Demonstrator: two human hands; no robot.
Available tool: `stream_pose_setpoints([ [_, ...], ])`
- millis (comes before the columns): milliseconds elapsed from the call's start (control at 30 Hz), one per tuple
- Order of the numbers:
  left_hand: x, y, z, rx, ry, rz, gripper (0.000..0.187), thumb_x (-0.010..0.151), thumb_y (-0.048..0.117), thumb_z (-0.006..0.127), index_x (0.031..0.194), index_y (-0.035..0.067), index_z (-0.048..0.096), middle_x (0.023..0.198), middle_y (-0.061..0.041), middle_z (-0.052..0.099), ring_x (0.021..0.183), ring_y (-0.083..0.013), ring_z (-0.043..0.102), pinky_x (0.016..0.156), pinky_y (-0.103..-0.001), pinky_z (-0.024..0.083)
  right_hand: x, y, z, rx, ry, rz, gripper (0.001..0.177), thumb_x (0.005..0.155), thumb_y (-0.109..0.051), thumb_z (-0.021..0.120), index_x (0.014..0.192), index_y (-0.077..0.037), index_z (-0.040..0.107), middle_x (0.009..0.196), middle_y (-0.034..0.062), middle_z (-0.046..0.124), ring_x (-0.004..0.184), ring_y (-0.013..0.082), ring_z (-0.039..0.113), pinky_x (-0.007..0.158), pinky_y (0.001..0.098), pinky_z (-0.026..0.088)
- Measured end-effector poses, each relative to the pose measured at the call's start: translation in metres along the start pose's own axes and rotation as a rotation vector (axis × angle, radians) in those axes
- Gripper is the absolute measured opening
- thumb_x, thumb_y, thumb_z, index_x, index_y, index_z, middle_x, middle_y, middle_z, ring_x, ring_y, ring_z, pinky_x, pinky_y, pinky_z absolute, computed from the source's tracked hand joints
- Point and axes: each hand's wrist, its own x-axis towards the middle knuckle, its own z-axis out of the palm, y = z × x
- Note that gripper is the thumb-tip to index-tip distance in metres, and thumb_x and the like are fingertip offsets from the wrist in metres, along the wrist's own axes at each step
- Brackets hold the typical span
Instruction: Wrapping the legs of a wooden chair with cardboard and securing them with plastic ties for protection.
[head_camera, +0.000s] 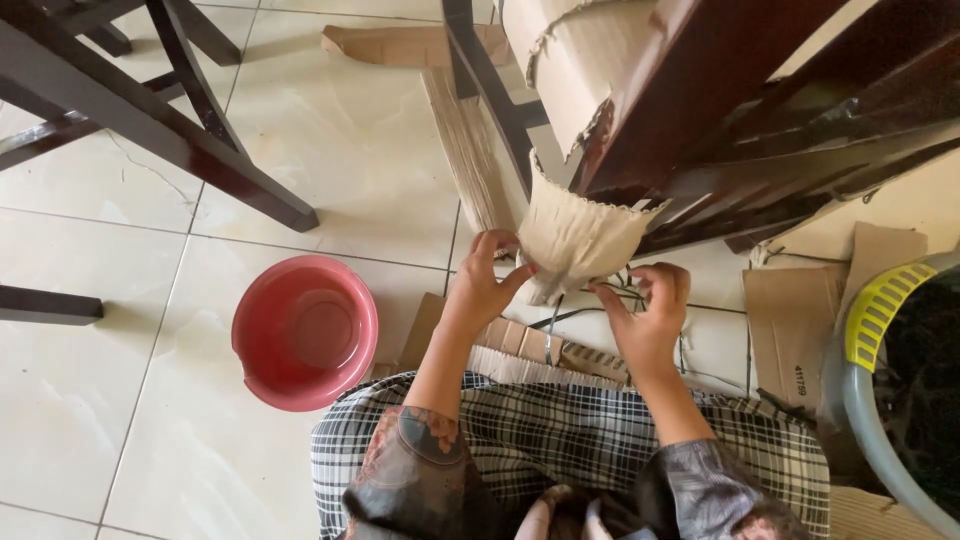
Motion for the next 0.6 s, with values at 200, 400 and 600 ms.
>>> stream_pose_setpoints([
  [200, 0.003, 0.001, 0.0, -0.155, -0.052, 0.075, 0.078, 0.082, 0.028, 0.084, 0.146, 0.007, 0.045, 0.142, -0.026, 0.053, 0.134, -0.0463, 0.05, 0.114, -0.056, 0.041, 0.004, -0.012, -0.005, 0.068, -0.18, 0.134, 0.044, 0.081, -0.007, 0.091, 0.111, -0.003, 0.06, 0.098, 0.0139, 0.068, 0.095, 0.04, 0.072, 0.088, 0.0492, 0.056],
  [400, 0.004, -0.046, 0.025, -0.124, -0.108, 0.145, 0.069, 0.089, 0.023, 0.078, 0.145, 0.002, 0.045, 0.141, -0.028, 0.054, 0.136, -0.0463, 0.049, 0.115, -0.055, 0.039, -0.005, 0.004, -0.001, 0.082, -0.192, 0.238, 0.021, 0.093, -0.004, 0.08, 0.101, -0.009, 0.062, 0.084, 0.0076, 0.076, 0.078, 0.027, 0.075, 0.073, 0.0373, 0.058],
  [600, 0.007, -0.05, 0.029, -0.085, -0.175, 0.158, 0.079, 0.095, 0.025, 0.072, 0.156, 0.005, 0.028, 0.142, -0.026, 0.052, 0.138, -0.0449, 0.047, 0.115, -0.057, 0.035, 0.002, -0.008, -0.009, 0.246, -0.247, 0.387, 0.018, 0.094, 0.001, 0.074, 0.104, -0.006, 0.061, 0.087, 0.0118, 0.077, 0.079, 0.0257, 0.077, 0.075, 0.0365, 0.06],
])
